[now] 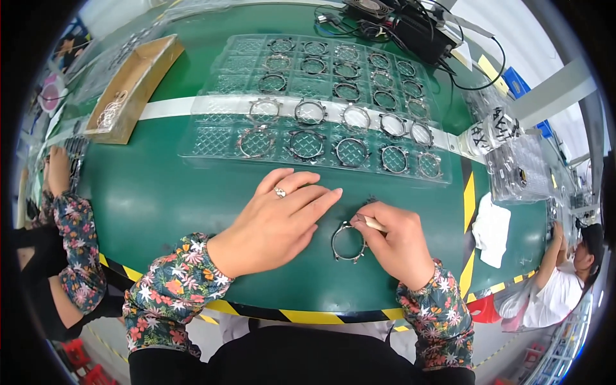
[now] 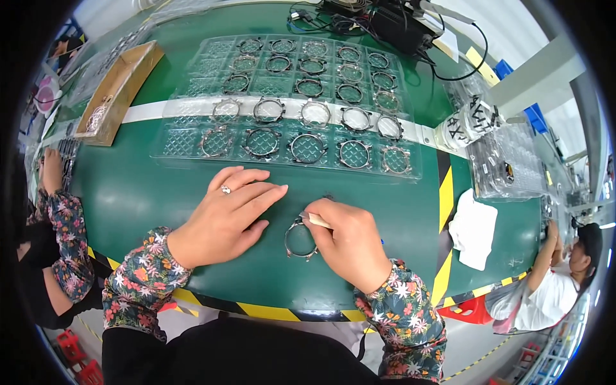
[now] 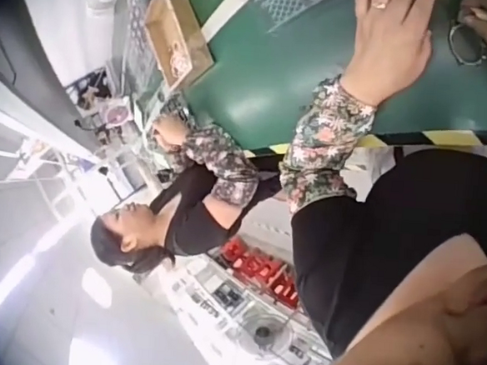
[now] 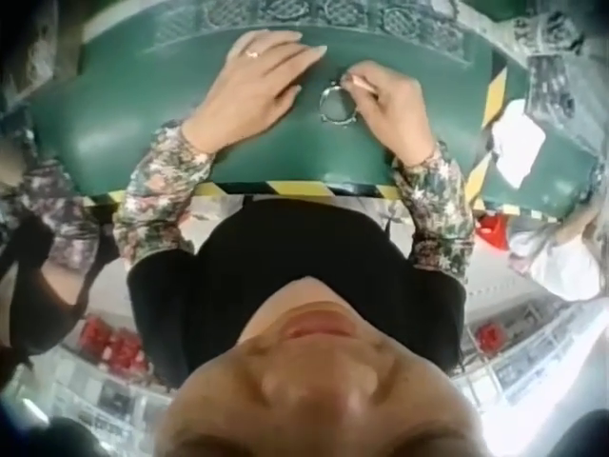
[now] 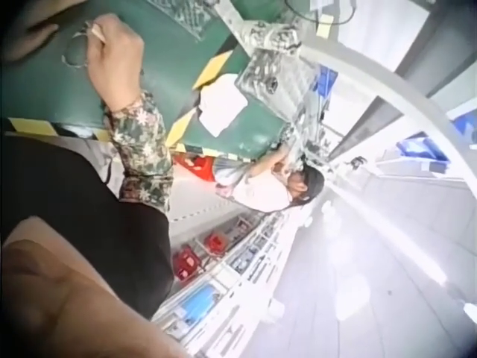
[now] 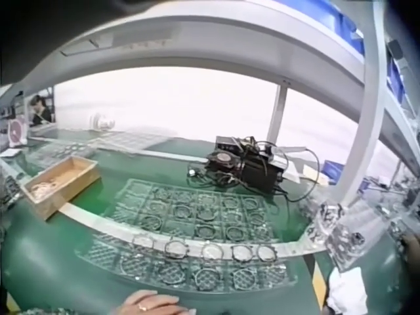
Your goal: The person assembles circular electronic components by hand at a factory workbench, using a small pick tool to manipulate plastic rings and circular cases from component trays.
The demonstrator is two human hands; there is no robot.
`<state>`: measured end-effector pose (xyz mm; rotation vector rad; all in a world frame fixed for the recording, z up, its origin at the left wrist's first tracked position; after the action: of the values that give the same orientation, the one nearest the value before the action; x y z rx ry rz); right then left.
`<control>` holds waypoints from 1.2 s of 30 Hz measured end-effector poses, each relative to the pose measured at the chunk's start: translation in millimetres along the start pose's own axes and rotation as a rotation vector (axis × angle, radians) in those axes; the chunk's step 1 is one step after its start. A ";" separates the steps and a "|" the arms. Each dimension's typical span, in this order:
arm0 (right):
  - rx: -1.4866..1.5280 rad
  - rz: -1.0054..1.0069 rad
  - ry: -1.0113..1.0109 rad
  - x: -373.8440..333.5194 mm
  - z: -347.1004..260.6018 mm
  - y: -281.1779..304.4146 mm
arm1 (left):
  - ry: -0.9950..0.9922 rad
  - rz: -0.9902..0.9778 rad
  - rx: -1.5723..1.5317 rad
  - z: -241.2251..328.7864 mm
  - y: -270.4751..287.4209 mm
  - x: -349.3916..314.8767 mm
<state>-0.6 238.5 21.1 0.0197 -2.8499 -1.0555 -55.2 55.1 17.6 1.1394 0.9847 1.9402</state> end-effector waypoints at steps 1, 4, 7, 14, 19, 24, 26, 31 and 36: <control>0.003 0.003 -0.030 -1.8 0.3 -1.2 | -0.011 0.010 0.033 4.5 1.6 -1.5; 0.006 0.037 0.004 -3.4 1.6 -3.9 | -0.026 0.020 0.005 20.5 1.3 -6.7; 0.037 0.026 -0.018 -2.5 -0.6 -6.4 | -0.013 -0.013 0.022 30.4 -6.1 -8.0; 0.043 0.013 -0.018 -0.5 -2.7 -7.4 | 0.010 -0.032 0.073 26.8 -12.5 -3.9; 0.020 0.049 0.019 0.1 -1.0 -3.7 | 0.070 -0.011 0.067 17.3 2.1 -3.4; 0.031 0.091 0.038 1.0 0.3 -4.3 | 0.039 -0.025 0.062 21.7 1.9 -1.9; 0.037 0.089 0.006 1.9 -1.1 -5.9 | 0.044 -0.017 0.078 26.5 -6.7 0.0; 0.047 0.076 -0.011 0.4 -1.7 -11.0 | 0.085 0.009 0.079 28.7 -19.7 2.0; 0.037 0.091 0.044 -0.9 -3.8 -8.4 | 0.094 0.035 0.015 25.4 -16.7 1.0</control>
<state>0.5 229.7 18.4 -0.0825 -2.8015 -0.9722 -29.8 70.9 12.1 1.0886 1.0362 2.0329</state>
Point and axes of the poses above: each hand's wrist, its own x-axis towards the middle knuckle, its own y-axis out of the back of the hand, z = x × y, the point moved 4 cm from there along x, towards the middle knuckle, and after that the axes turned 5 degrees about -y, right-handed, at the moved point
